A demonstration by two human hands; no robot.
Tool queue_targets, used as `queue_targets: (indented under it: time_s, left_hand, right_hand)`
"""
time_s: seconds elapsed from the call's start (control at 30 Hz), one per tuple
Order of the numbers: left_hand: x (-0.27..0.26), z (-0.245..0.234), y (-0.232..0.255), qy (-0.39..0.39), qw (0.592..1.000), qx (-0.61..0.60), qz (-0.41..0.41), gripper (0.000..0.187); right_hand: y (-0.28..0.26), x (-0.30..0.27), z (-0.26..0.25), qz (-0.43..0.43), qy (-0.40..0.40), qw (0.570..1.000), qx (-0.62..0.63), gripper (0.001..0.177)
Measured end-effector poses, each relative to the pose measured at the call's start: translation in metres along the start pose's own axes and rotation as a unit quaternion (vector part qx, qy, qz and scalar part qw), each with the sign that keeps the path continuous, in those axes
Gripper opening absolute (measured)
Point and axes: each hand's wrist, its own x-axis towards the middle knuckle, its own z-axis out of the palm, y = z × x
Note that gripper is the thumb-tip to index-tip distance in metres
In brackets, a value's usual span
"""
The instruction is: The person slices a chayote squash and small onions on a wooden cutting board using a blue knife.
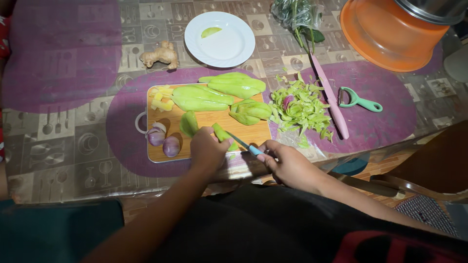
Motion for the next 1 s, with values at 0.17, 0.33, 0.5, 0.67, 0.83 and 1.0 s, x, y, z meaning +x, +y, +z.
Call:
queue_targets:
  time_s: [0.17, 0.33, 0.5, 0.67, 0.83, 1.0]
  left_hand:
    - [-0.006, -0.016, 0.011, 0.018, 0.994, 0.057, 0.087, 0.055]
    - [-0.012, -0.031, 0.009, -0.013, 0.988, 0.115, 0.101, 0.042]
    - [-0.006, -0.024, 0.011, -0.039, 0.972, 0.188, 0.138, 0.035]
    - [-0.006, -0.019, 0.010, -0.046, 0.982, 0.159, 0.091, 0.049]
    - [0.010, -0.019, 0.024, -0.101, 0.993, -0.028, -0.057, 0.073]
    - [0.007, -0.036, 0.080, -0.315, 0.724, -0.565, -0.238, 0.060]
  right_hand:
    - [0.003, 0.001, 0.000, 0.038, 0.000, 0.996, 0.077, 0.023]
    - [0.006, 0.000, -0.002, 0.033, -0.005, 0.994, 0.100, 0.021]
    - [0.019, 0.006, 0.005, 0.018, -0.028, 0.990, 0.138, 0.020]
    - [0.032, 0.015, 0.007, 0.011, 0.009, 0.996, 0.092, 0.017]
    - [0.039, 0.016, -0.004, -0.132, 0.037, 0.974, 0.180, 0.016]
    - [0.016, 0.002, -0.039, -0.142, 0.036, 0.949, 0.277, 0.018]
